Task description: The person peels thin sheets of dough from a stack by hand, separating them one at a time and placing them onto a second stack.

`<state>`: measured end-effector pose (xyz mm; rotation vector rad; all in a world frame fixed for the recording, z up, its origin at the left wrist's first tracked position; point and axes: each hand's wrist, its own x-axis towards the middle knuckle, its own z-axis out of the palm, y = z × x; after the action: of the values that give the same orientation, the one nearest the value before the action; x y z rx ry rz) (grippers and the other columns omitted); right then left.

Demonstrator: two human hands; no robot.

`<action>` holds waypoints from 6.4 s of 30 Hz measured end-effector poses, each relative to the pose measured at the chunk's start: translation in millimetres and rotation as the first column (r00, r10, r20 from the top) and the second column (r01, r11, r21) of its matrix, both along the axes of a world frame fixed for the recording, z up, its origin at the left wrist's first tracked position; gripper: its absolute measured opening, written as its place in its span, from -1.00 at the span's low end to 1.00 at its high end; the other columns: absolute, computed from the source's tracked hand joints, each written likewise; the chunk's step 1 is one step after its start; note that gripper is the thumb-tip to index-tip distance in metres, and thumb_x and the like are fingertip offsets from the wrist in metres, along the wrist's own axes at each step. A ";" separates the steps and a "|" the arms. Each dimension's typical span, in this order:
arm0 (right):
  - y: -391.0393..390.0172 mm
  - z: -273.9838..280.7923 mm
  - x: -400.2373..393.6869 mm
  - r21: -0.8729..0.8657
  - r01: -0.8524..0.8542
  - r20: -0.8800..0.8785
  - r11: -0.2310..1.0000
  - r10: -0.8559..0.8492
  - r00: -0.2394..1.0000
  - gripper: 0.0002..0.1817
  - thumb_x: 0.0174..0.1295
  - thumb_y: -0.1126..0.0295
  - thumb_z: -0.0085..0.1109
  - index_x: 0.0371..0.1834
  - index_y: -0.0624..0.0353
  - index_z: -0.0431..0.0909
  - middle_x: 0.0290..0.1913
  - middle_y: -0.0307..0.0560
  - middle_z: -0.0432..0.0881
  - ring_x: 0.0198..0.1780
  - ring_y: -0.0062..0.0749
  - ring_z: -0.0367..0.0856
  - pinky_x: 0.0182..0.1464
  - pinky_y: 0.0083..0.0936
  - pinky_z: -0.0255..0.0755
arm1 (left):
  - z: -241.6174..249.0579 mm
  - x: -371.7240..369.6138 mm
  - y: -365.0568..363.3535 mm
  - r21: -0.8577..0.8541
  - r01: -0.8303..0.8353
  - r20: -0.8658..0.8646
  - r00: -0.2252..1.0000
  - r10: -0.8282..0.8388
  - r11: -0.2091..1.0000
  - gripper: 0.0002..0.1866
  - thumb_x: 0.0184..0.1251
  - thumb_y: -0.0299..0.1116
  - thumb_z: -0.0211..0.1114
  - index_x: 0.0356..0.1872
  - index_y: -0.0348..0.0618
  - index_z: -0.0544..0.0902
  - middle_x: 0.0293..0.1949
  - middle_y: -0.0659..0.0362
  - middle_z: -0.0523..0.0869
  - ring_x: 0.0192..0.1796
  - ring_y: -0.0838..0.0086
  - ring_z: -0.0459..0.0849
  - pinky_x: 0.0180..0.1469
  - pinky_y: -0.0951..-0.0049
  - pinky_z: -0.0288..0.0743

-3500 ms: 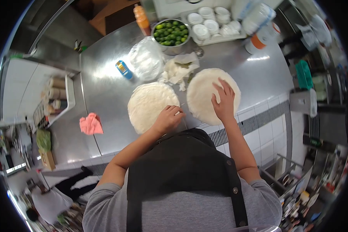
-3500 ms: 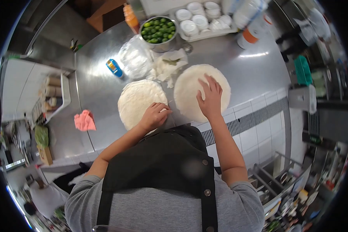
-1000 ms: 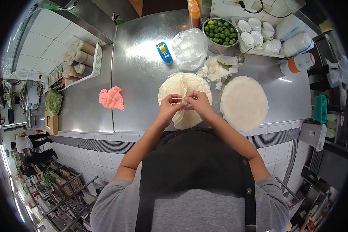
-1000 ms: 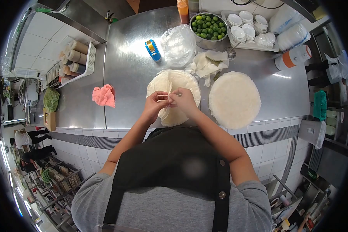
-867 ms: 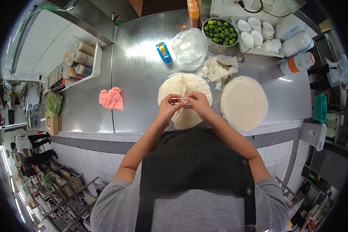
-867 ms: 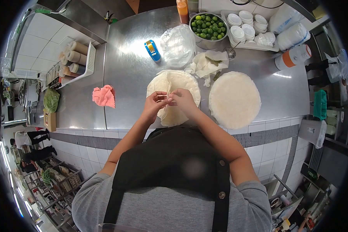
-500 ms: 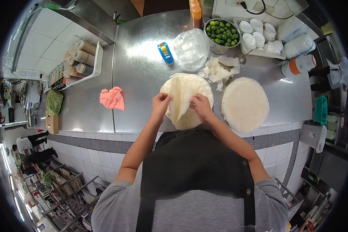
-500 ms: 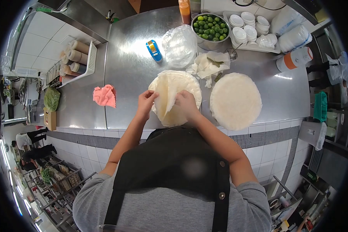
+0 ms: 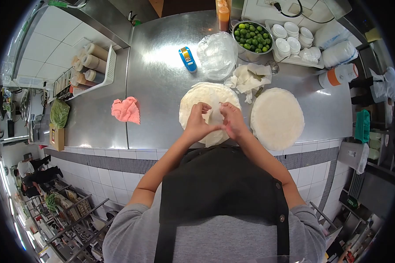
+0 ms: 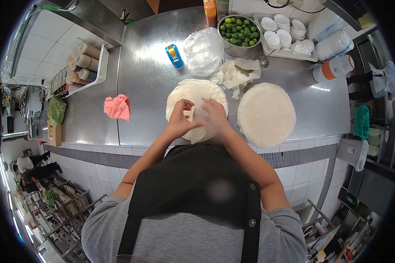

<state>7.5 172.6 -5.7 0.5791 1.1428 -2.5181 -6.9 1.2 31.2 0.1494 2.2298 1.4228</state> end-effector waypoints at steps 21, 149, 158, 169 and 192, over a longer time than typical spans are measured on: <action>10.9 57.6 5.3 0.874 0.010 -0.431 0.485 0.766 0.477 -0.58 0.00 0.38 0.55 -0.05 0.07 0.62 0.33 -0.08 0.47 0.35 -0.14 0.43 0.41 -0.22 0.31 | -23.4 14.5 -25.5 0.512 -0.649 0.738 0.668 0.100 0.563 -0.56 0.60 -0.26 0.02 0.35 -0.30 0.35 0.22 -0.04 0.58 0.18 0.15 0.66 0.16 0.01 0.64; 19.0 32.7 -18.7 0.702 -0.062 -0.150 0.710 0.232 0.961 -0.85 0.42 0.37 0.22 -0.26 0.23 0.59 -0.40 -0.31 0.56 -0.36 -0.69 0.44 -0.29 -0.63 0.34 | -1.3 -2.3 46.1 0.163 -0.279 -0.363 0.875 0.321 0.946 -0.79 0.65 -0.31 0.03 -0.18 -0.25 0.45 -0.56 -0.02 0.49 -0.55 0.26 0.48 -0.44 0.22 0.30; -6.1 61.9 -10.4 0.488 0.413 -0.427 0.769 -0.203 0.881 -0.89 0.44 0.42 0.16 -0.16 0.24 0.56 -0.30 -0.24 0.63 -0.31 -0.60 0.52 -0.21 -0.58 0.41 | 6.3 -5.0 46.1 0.408 -0.307 -0.364 0.809 0.461 0.860 -0.76 0.68 -0.30 -0.02 -0.21 -0.23 0.43 -0.48 0.27 0.41 -0.41 0.59 0.35 -0.39 0.42 0.30; 5.0 108.7 -7.2 0.782 0.245 -0.493 0.573 0.328 0.806 -0.82 0.45 0.33 0.16 -0.13 0.25 0.57 -0.26 0.04 0.70 -0.19 -0.30 0.72 -0.12 -0.43 0.52 | 52.3 -18.7 48.7 0.513 -0.205 -0.037 0.965 0.260 0.834 -0.54 0.24 -0.09 0.56 -0.17 -0.25 0.56 -0.33 0.22 0.68 -0.30 0.63 0.58 -0.28 0.55 0.49; 33.3 53.2 -22.6 0.860 -0.006 -0.239 0.510 0.414 0.878 -0.52 0.30 0.03 0.34 -0.32 0.32 0.50 -0.37 0.03 0.58 -0.30 -0.40 0.55 -0.22 -0.35 0.39 | 20.6 -16.5 42.0 0.390 -0.316 -0.026 0.935 0.353 0.865 -0.74 0.49 -0.28 0.32 -0.13 -0.31 0.80 -0.59 0.35 0.62 -0.61 0.79 0.37 -0.60 0.61 0.20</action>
<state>-15.1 205.9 47.5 0.0265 2.4722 -1.7352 -23.4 43.2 51.8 -0.0497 2.0983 2.0753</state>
